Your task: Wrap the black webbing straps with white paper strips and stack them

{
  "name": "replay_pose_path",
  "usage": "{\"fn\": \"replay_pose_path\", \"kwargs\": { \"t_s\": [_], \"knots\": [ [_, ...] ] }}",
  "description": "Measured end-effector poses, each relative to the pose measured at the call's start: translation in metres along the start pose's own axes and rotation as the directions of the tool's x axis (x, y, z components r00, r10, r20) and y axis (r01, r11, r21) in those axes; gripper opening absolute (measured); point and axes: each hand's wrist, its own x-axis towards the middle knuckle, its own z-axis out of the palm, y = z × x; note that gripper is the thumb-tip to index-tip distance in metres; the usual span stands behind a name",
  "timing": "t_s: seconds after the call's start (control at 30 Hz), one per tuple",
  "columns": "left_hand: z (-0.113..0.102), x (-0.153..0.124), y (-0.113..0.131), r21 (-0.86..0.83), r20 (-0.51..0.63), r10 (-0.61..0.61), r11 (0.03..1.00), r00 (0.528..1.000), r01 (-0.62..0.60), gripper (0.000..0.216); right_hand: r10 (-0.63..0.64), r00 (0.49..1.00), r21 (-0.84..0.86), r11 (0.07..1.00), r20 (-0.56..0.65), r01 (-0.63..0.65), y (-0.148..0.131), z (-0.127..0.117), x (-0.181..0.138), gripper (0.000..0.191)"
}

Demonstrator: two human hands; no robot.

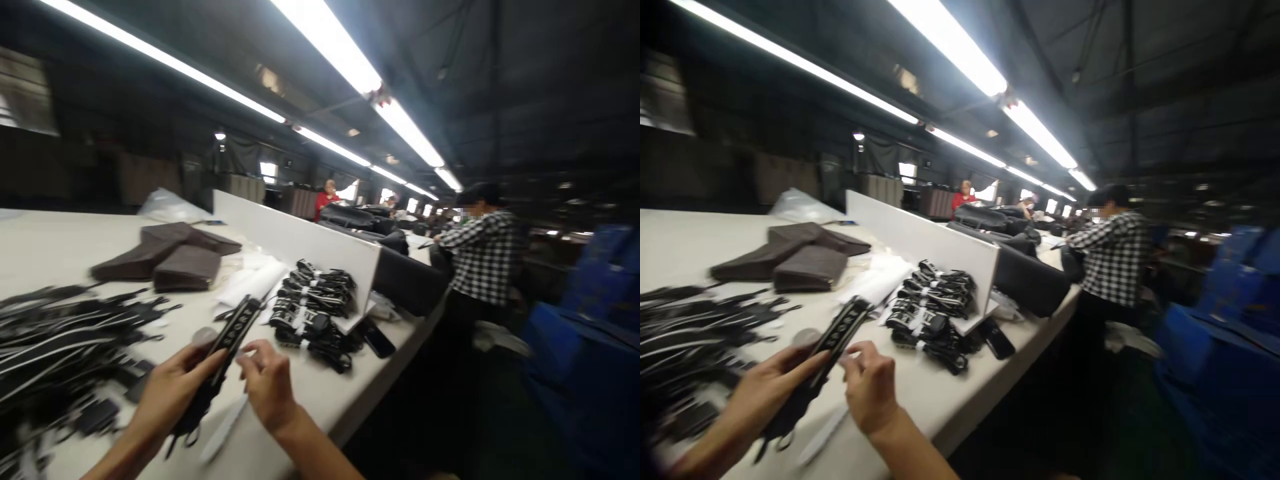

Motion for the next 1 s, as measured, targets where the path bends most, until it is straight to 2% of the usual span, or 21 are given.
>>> {"fn": "replay_pose_path", "kwargs": {
  "t_s": [0.07, 0.13, 0.2, 0.27, 0.33, 0.4, 0.43, 0.5, 0.6, 0.67, 0.73, 0.77, 0.8, 0.87, 0.93, 1.0],
  "knots": [
    [0.0, 0.0, -0.005, -0.016, 0.003, 0.063, 0.998, 0.998, -0.063, 0.041, -0.058, 0.998, 0.04, 0.998, -0.013, 0.058, 0.001, 0.006, -0.006, 0.024],
    [0.0, 0.004, -0.011, -0.025, 0.029, 0.142, 0.99, 0.989, -0.141, 0.035, 0.005, 0.998, 0.187, 0.982, 0.06, -0.016, 0.003, 0.009, -0.004, 0.029],
    [0.0, 0.01, -0.017, -0.048, 0.046, 0.173, 0.984, 0.984, -0.171, 0.03, 0.079, 0.979, 0.334, 0.932, 0.189, -0.14, 0.006, 0.008, 0.002, 0.032],
    [-0.002, 0.014, -0.021, -0.095, 0.045, 0.147, 0.985, 0.988, -0.142, 0.028, 0.095, 0.933, 0.427, 0.87, 0.347, -0.247, 0.008, 0.003, 0.008, 0.038],
    [-0.005, 0.018, -0.023, -0.11, 0.011, 0.13, 0.986, 0.991, -0.129, 0.027, 0.069, 0.858, 0.463, 0.818, 0.508, -0.34, 0.009, -0.005, 0.012, 0.049],
    [-0.009, 0.023, -0.027, -0.036, -0.051, 0.17, 0.984, 0.984, -0.172, 0.024, 0.039, 0.782, 0.453, 0.797, 0.622, -0.399, 0.011, -0.012, 0.015, 0.06],
    [-0.011, 0.025, -0.029, 0.033, -0.071, 0.202, 0.979, 0.977, -0.2, 0.022, 0.033, 0.762, 0.438, 0.802, 0.647, -0.407, 0.012, -0.013, 0.016, 0.061],
    [-0.014, 0.029, -0.035, 0.16, -0.083, 0.24, 0.961, 0.967, -0.225, 0.019, 0.05, 0.775, 0.389, 0.843, 0.631, -0.371, 0.014, -0.013, 0.017, 0.05],
    [-0.012, 0.032, -0.046, 0.241, -0.061, 0.218, 0.95, 0.974, -0.197, 0.014, 0.042, 0.879, 0.225, 0.96, 0.475, -0.168, 0.017, -0.005, 0.022, 0.026],
    [-0.009, 0.031, -0.052, 0.263, -0.039, 0.198, 0.948, 0.979, -0.181, 0.013, -0.074, 0.929, 0.088, 0.995, 0.362, 0.045, 0.019, 0.002, 0.025, 0.022],
    [-0.006, 0.029, -0.056, 0.29, -0.007, 0.199, 0.938, 0.98, -0.189, 0.013, -0.2, 0.934, 0.019, 0.979, 0.295, 0.204, 0.022, 0.009, 0.029, 0.018],
    [-0.005, 0.027, -0.057, 0.303, 0.015, 0.208, 0.931, 0.978, -0.203, 0.013, -0.228, 0.934, 0.015, 0.972, 0.275, 0.232, 0.024, 0.012, 0.03, 0.017],
    [-0.003, 0.026, -0.057, 0.316, 0.039, 0.219, 0.923, 0.975, -0.22, 0.014, -0.222, 0.94, 0.022, 0.974, 0.258, 0.224, 0.027, 0.015, 0.031, 0.016],
    [-0.002, 0.024, -0.055, 0.341, 0.091, 0.234, 0.906, 0.968, -0.251, 0.017, -0.129, 0.964, 0.058, 0.991, 0.233, 0.119, 0.035, 0.019, 0.033, 0.018],
    [-0.001, 0.023, -0.052, 0.368, 0.123, 0.224, 0.895, 0.967, -0.254, 0.017, 0.042, 0.973, 0.118, 0.991, 0.227, -0.07, 0.044, 0.022, 0.035, 0.023],
    [-0.001, 0.023, -0.05, 0.393, 0.131, 0.2, 0.889, 0.971, -0.236, 0.017, 0.206, 0.947, 0.18, 0.95, 0.247, -0.253, 0.053, 0.022, 0.037, 0.031]
  ]
}}
